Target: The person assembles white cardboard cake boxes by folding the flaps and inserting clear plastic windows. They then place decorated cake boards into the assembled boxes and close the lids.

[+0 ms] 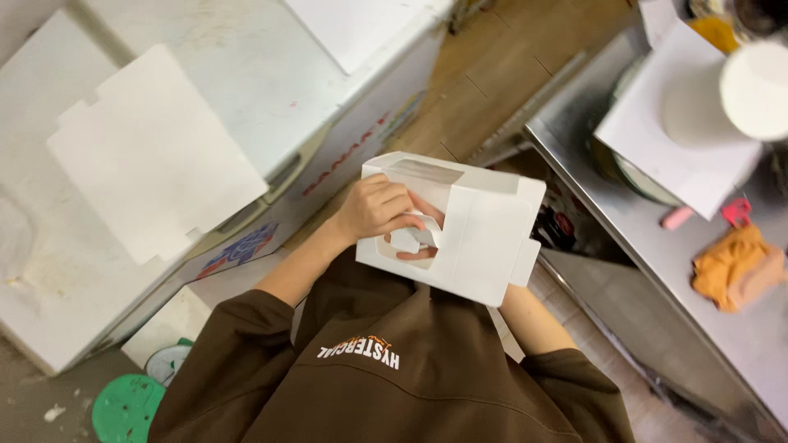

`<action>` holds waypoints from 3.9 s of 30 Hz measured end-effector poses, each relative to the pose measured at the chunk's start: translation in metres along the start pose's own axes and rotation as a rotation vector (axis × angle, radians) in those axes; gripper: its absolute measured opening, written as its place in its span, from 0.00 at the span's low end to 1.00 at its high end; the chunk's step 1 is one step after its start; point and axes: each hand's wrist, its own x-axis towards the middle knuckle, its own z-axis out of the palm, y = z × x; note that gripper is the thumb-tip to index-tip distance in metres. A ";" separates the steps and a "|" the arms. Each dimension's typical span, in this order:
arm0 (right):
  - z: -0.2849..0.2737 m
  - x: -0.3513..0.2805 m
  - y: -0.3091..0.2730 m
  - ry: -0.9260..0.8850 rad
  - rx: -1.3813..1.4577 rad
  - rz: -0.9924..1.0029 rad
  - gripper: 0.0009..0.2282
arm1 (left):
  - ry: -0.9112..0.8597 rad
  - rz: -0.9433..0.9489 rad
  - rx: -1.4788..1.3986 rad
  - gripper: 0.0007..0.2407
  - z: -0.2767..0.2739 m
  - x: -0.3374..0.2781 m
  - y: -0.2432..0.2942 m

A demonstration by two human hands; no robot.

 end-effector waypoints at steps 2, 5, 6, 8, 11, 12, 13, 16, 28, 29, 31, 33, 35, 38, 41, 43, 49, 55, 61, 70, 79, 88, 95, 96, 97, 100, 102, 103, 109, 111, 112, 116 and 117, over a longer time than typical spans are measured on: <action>0.014 0.013 0.003 -0.013 0.006 0.032 0.21 | -0.018 -0.122 -0.049 0.12 -0.015 -0.017 -0.005; 0.048 0.042 0.014 -0.106 0.011 0.086 0.21 | -0.041 -0.227 -0.109 0.12 -0.048 -0.042 -0.008; 0.062 0.050 0.019 -0.162 0.015 0.101 0.21 | -0.027 -0.182 -0.074 0.16 -0.062 -0.049 -0.008; 0.090 0.062 0.028 -0.244 0.014 0.140 0.20 | -0.091 -0.206 -0.068 0.19 -0.086 -0.060 -0.006; 0.123 0.086 0.039 -0.335 0.000 0.189 0.20 | -0.274 -0.395 -0.134 0.17 -0.120 -0.067 -0.015; 0.131 0.095 0.044 -0.365 -0.013 0.211 0.20 | -0.307 -0.452 -0.145 0.17 -0.133 -0.073 -0.019; 0.136 0.104 0.050 -0.384 -0.029 0.243 0.20 | -0.338 -0.515 -0.163 0.17 -0.142 -0.079 -0.019; 0.148 0.142 0.073 -0.490 -0.118 0.382 0.20 | -0.345 -0.581 -0.019 0.16 -0.173 -0.105 -0.020; 0.217 0.429 0.062 -0.581 -0.506 0.304 0.19 | 0.179 -1.002 0.542 0.12 -0.272 -0.155 0.023; 0.230 0.454 0.070 -0.548 -0.630 0.212 0.18 | 0.200 -1.061 0.572 0.12 -0.270 -0.150 0.024; 0.251 0.506 0.093 -0.608 -1.249 -0.083 0.19 | 0.241 -1.161 0.598 0.12 -0.262 -0.138 0.024; 0.271 0.565 0.125 -0.710 -1.452 -0.360 0.22 | 0.281 -1.237 0.593 0.11 -0.253 -0.127 0.021; 0.289 0.615 0.157 -0.790 -1.585 -0.561 0.26 | 0.330 -1.317 0.586 0.12 -0.241 -0.117 0.018; 0.315 0.643 0.179 -0.803 -1.705 -0.648 0.35 | 0.393 -1.419 0.576 0.13 -0.219 -0.109 0.022; 0.323 0.631 0.198 -0.704 -1.764 -0.601 0.38 | 0.443 -1.533 0.551 0.13 -0.201 -0.102 0.026; 0.315 0.619 0.200 -0.716 -1.737 -0.582 0.41 | 0.469 -1.586 0.553 0.14 -0.196 -0.101 0.023; 0.272 0.588 0.181 -0.982 -1.657 -0.758 0.39 | 0.465 -1.585 0.557 0.15 -0.192 -0.103 0.009; 0.224 0.560 0.152 -0.800 -1.669 -0.732 0.33 | 0.422 -1.468 0.471 0.14 -0.209 -0.101 -0.010; 0.204 0.562 0.166 -0.363 -1.299 -0.591 0.18 | 0.324 -1.421 0.415 0.14 -0.221 -0.102 -0.023; 0.264 0.556 0.188 0.100 0.604 0.578 0.14 | 0.348 -1.378 0.461 0.14 -0.224 -0.111 -0.013; 0.294 0.564 0.168 0.161 0.705 0.600 0.11 | 0.329 -1.462 0.502 0.14 -0.225 -0.122 -0.010; 0.290 0.582 0.186 0.162 0.616 0.508 0.11 | 0.315 -1.476 0.470 0.15 -0.231 -0.119 -0.021; 0.278 0.612 0.208 0.160 0.439 0.483 0.05 | 0.318 -1.471 0.487 0.15 -0.231 -0.121 -0.023; 0.277 0.612 0.208 0.140 0.390 0.457 0.06 | 0.316 -1.466 0.496 0.15 -0.230 -0.122 -0.022; 0.277 0.612 0.207 0.119 0.341 0.430 0.06 | 0.309 -1.474 0.493 0.15 -0.230 -0.123 -0.022; 0.269 0.600 0.200 0.060 0.227 0.313 0.07 | 0.300 -1.482 0.493 0.15 -0.230 -0.124 -0.021; 0.259 0.588 0.191 0.017 0.223 0.312 0.09 | 0.309 -1.473 0.503 0.15 -0.230 -0.124 -0.020; 0.250 0.580 0.185 0.000 0.221 0.312 0.11 | 0.307 -1.467 0.506 0.15 -0.230 -0.124 -0.018; 0.178 0.533 0.128 -0.055 -0.027 0.216 0.11 | 0.298 -1.406 0.506 0.15 -0.238 -0.127 -0.016; 0.144 0.522 0.101 -0.019 -0.088 0.177 0.10 | 0.270 -1.380 0.490 0.14 -0.244 -0.126 -0.018; 0.126 0.518 0.086 -0.021 -0.058 0.138 0.09 | 0.249 -1.314 0.498 0.14 -0.248 -0.125 -0.025; 0.050 0.502 0.025 0.090 -0.070 0.013 0.10 | 0.080 -1.186 0.471 0.14 -0.261 -0.106 -0.064; 0.033 0.497 0.008 0.120 -0.038 -0.017 0.10 | 0.017 -1.184 0.460 0.15 -0.266 -0.100 -0.080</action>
